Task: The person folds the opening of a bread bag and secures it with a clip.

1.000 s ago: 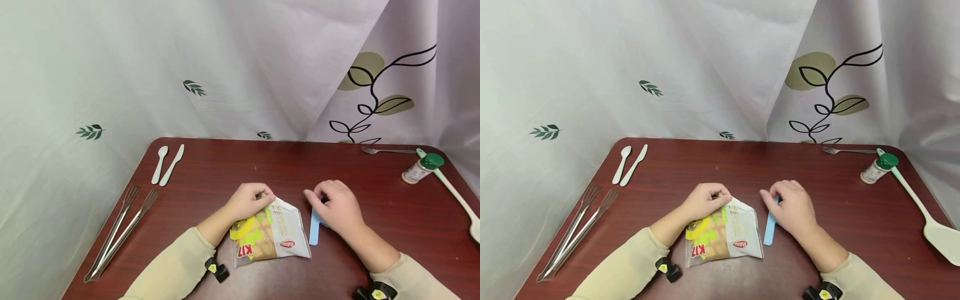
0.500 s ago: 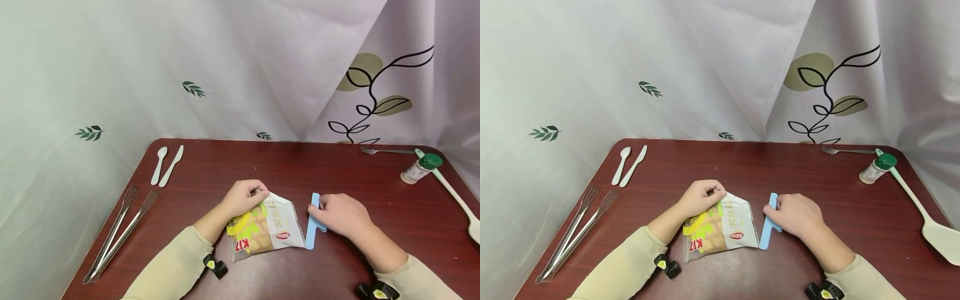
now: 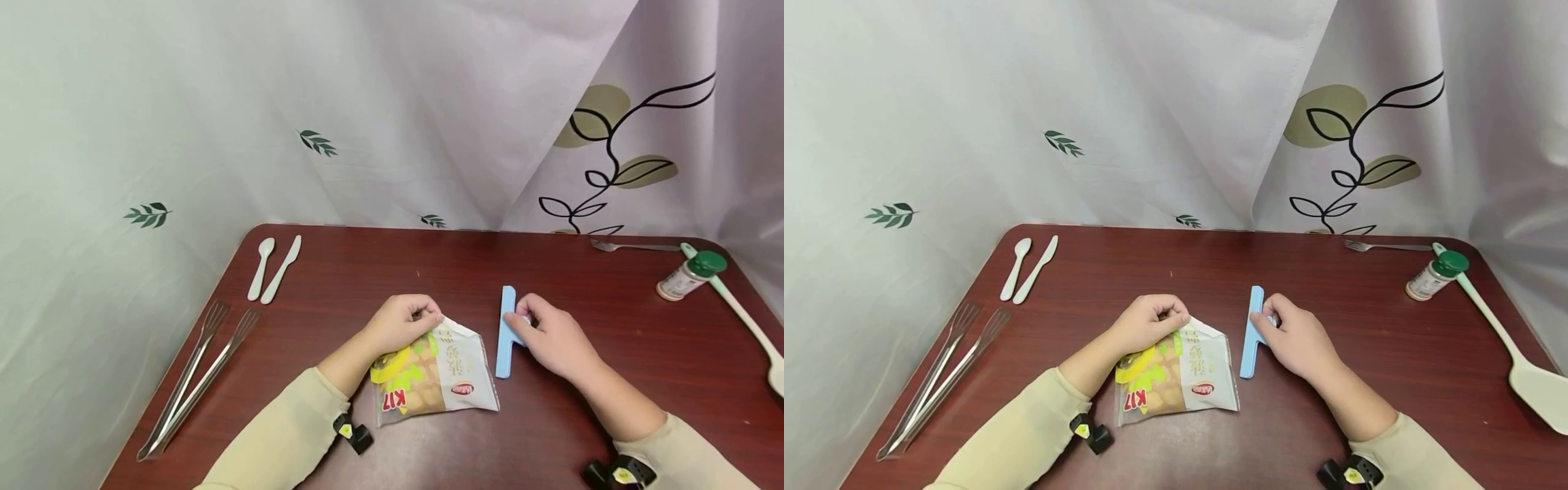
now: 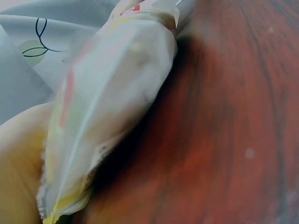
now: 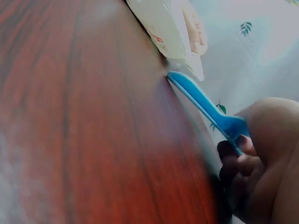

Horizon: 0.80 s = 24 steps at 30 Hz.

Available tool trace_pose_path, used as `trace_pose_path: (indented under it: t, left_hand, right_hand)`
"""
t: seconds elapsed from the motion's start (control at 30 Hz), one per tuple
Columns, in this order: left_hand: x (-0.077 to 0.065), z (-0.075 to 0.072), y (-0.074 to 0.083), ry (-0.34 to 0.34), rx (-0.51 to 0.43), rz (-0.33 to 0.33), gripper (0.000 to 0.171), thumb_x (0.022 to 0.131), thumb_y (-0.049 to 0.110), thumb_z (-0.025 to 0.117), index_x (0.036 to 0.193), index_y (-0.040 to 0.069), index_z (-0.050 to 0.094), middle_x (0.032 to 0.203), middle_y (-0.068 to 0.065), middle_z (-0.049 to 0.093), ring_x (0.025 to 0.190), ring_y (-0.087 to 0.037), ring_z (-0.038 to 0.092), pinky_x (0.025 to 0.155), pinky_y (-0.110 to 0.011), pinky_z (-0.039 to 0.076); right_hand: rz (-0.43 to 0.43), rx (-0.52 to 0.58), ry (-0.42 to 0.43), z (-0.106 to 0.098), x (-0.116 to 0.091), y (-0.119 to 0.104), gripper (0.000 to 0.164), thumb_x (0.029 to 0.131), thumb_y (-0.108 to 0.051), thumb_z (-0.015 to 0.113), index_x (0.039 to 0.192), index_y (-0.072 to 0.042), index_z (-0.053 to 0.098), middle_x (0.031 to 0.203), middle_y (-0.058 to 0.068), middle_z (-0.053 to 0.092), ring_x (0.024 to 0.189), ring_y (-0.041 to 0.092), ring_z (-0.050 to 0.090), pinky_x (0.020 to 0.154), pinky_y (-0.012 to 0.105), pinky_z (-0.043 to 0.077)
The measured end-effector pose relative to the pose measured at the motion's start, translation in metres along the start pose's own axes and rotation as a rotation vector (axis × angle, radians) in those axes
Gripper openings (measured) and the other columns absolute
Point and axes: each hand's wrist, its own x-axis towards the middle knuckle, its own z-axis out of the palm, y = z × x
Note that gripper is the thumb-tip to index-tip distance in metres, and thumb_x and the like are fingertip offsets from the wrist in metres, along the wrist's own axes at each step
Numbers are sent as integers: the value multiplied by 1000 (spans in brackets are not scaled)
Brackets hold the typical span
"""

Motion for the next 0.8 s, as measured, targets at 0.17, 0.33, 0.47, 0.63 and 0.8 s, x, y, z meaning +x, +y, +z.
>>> trace_pose_path:
  t: [0.17,0.33,0.47,0.63,0.8]
  left_hand:
    - [0,1,1,-12,2,-3,8,103,21,73,97,20,78,70,10,56,61,-4,45,64,-24,42]
    - [0,1,2,-17,6,-2,8,103,22,73,97,20,78,72,11,59,66,-4,50,66,-24,43]
    - [0,2,2,-13,-1,4,8,102,21,73,97,19,79,73,12,60,69,-5,53,68,-25,45]
    - [0,3,2,-21,-10,11,8,102,22,73,97,20,79,74,11,62,71,-7,56,69,-25,47]
    - [0,4,3,-33,-7,12,8,102,22,74,97,20,79,76,11,64,74,-7,58,70,-25,48]
  right_hand:
    - [111,322,15,3,3,2,29,98,-23,80,108,-4,60,73,0,59,63,11,52,57,27,45]
    - [205,618,-44,3,5,3,38,97,-12,80,122,8,61,83,-3,68,63,6,53,56,23,48]
    - [224,738,-103,2,6,4,42,97,-9,79,132,10,63,92,-4,74,67,6,57,57,23,48]
    - [253,866,-129,1,6,5,20,99,-5,76,118,2,77,90,-4,78,69,8,61,61,23,48]
    - [251,826,-157,0,5,3,11,101,-8,74,108,-3,82,88,-6,76,62,9,51,57,23,44]
